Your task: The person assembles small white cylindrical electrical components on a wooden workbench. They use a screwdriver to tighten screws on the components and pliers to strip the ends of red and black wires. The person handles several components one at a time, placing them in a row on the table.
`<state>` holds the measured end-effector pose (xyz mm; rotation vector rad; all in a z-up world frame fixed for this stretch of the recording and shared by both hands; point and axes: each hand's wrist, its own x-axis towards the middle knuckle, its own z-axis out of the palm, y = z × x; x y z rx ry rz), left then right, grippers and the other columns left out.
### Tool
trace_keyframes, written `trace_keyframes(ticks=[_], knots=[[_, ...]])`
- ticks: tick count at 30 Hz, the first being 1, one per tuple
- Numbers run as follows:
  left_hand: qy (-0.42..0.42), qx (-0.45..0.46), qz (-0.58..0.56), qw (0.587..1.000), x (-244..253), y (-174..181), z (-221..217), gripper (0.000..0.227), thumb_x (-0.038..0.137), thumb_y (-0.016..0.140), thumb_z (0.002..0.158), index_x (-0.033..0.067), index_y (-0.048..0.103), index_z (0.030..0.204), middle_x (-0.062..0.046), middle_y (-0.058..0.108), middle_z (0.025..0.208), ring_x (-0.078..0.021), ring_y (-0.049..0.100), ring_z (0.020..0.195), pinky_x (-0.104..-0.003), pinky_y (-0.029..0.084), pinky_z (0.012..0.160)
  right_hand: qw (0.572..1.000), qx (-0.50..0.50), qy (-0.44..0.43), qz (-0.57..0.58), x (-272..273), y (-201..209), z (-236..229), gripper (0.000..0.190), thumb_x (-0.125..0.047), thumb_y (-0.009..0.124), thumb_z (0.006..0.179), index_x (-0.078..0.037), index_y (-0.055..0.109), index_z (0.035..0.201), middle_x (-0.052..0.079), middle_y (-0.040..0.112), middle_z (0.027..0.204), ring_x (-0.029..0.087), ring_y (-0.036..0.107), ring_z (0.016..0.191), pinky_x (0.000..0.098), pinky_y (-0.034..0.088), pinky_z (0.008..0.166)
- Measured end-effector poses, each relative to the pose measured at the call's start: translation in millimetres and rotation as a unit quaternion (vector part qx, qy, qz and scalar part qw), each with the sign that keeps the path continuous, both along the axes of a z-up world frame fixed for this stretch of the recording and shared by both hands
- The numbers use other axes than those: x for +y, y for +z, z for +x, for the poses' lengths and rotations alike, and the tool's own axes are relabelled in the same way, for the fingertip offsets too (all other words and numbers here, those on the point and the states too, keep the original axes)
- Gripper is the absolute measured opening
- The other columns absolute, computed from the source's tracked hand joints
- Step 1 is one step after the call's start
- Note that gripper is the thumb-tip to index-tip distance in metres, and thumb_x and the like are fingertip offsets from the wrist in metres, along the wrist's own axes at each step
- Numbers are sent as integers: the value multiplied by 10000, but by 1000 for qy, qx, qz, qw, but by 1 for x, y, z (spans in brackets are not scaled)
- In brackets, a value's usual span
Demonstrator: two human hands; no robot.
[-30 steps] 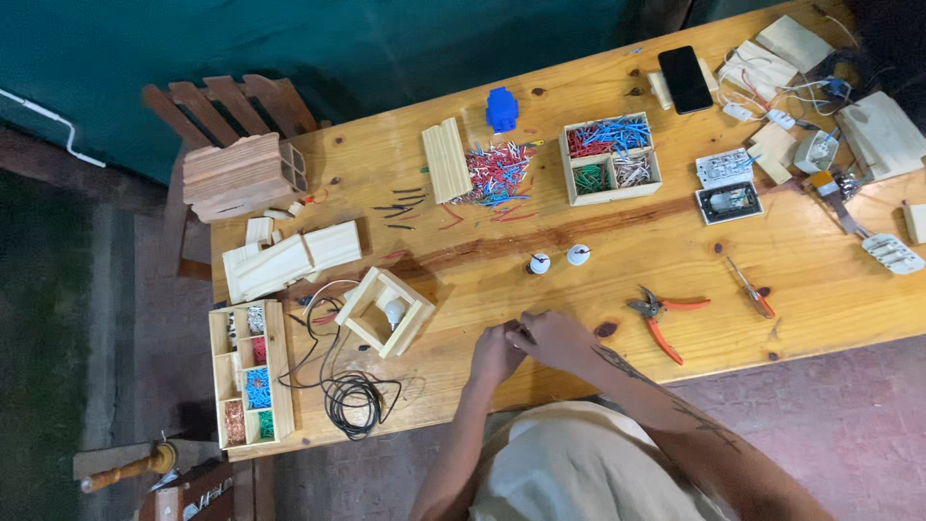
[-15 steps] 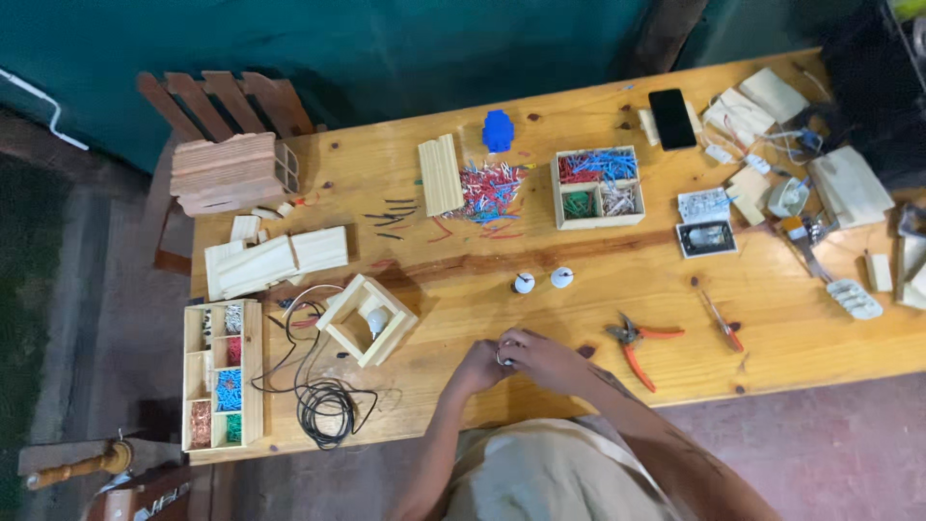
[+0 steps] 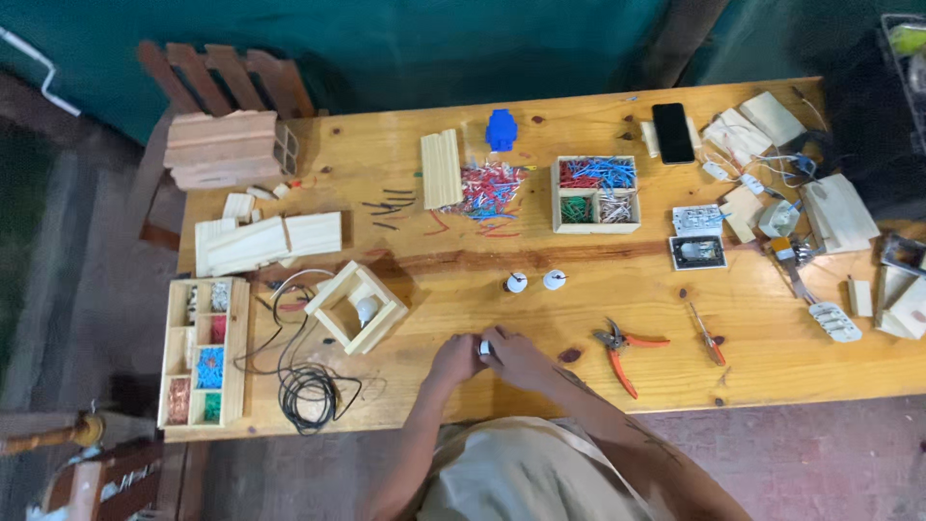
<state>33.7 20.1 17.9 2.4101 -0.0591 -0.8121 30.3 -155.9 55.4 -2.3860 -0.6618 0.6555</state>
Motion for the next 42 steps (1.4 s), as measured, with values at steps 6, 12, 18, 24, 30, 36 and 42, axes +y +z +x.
trace_keyframes(ticks=[6,12,18,24,30,36,42], knots=[[-11,49,-3,999,33,-19,2,357,408,720,739,101,777,912,-164,768,954,-428,718,1025,-533,582,889,953,-278,118,-22,-7,-27,5,300,-59,597,849,-124,620,1141,91,601,1165,313,676,1060,446,489,1015],[48,32,-75,996,44,11,-11,515,340,684,867,100,623,1318,-210,717,1202,-426,657,1180,-535,531,1022,987,-133,-71,-62,-6,-45,17,369,-274,682,825,-217,510,1147,46,623,1046,310,726,1003,452,547,943],[125,-57,-248,959,52,36,-27,532,-11,551,890,-111,430,1397,-448,549,1236,-636,512,1215,-638,457,1039,992,-33,-87,-84,34,-52,53,327,-244,552,1011,-265,509,1335,84,544,1196,398,695,1061,478,610,909],[237,-5,-276,931,59,40,-38,588,173,654,970,33,435,1496,-281,661,1247,-434,640,1193,-525,515,979,940,-267,-169,-130,60,-103,90,251,-325,625,946,-126,679,1088,108,695,1009,333,723,1026,425,596,834],[369,17,-384,846,69,-13,-43,604,177,811,928,46,487,1421,-122,704,1117,-156,661,940,-269,529,801,950,-213,-197,-112,55,-130,99,308,-225,703,878,-99,575,1128,157,650,1052,378,696,1027,481,596,835],[297,9,-212,931,61,13,-35,773,187,873,804,164,451,1452,-178,723,1227,-334,738,1037,-408,604,895,966,-32,-168,192,49,-23,53,475,-41,670,817,-76,569,1279,57,568,764,327,670,745,412,560,733],[117,-79,-186,972,19,35,-24,802,62,793,830,107,363,1505,-208,744,1132,-404,725,1034,-513,615,896,970,58,-175,161,19,-19,8,231,-270,721,932,-135,701,1118,154,696,996,377,733,979,424,604,819]])
